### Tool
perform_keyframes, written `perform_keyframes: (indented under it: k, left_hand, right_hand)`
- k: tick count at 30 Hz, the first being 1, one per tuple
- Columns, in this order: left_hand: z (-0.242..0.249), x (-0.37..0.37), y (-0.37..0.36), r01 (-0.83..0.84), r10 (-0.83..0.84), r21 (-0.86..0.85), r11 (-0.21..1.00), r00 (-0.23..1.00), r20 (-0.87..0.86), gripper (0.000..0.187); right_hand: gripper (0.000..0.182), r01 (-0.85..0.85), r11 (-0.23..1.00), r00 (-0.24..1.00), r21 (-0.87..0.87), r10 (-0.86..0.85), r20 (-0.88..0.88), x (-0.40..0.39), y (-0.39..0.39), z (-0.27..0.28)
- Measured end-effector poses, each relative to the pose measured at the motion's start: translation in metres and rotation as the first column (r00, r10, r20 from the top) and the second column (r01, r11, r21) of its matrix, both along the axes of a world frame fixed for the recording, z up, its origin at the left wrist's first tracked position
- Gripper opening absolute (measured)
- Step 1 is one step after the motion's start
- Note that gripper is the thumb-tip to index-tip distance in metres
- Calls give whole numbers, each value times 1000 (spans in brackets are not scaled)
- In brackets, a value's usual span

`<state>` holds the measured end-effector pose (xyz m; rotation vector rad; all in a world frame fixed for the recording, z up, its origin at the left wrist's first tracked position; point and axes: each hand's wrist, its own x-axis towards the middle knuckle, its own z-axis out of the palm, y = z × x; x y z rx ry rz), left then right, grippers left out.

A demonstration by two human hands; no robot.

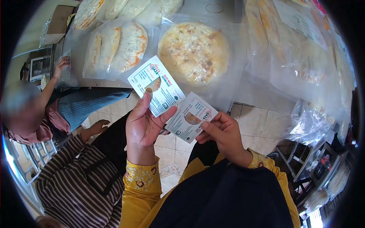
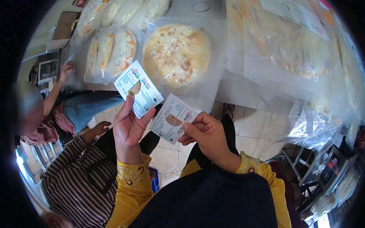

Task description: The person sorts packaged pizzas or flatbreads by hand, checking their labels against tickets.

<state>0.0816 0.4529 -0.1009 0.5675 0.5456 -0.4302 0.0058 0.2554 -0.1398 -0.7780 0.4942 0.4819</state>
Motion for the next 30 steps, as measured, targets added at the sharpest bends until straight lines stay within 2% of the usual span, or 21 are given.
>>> perform_keyframes:
  k: [4,10,12,16,20,26,30]
  left_hand:
    - [-4,0,4,26,-26,-5,1000,999,-22,38]
    - [24,0,2,67,-67,-6,998,998,-6,38]
    - [30,-1,-1,90,-90,-36,995,996,8,39]
    - [37,-3,-6,143,-143,19,990,990,7,38]
    - [44,-6,-9,139,-141,61,988,990,23,37]
    - [37,-10,-12,120,-120,72,990,993,-1,35]
    - [26,-14,-14,149,-149,75,986,989,4,36]
  right_hand:
    - [12,71,997,997,-3,-71,-19,2,4,-2]
    - [11,298,952,950,69,-289,-118,5,21,14]
    - [15,386,906,918,173,-359,-166,12,28,18]
    - [25,521,796,853,309,-467,-234,34,39,35]
    - [27,545,802,837,244,-535,-114,59,39,32]
    - [23,540,833,841,120,-531,-99,81,35,23]
    - [25,521,831,853,196,-502,-141,83,27,21]
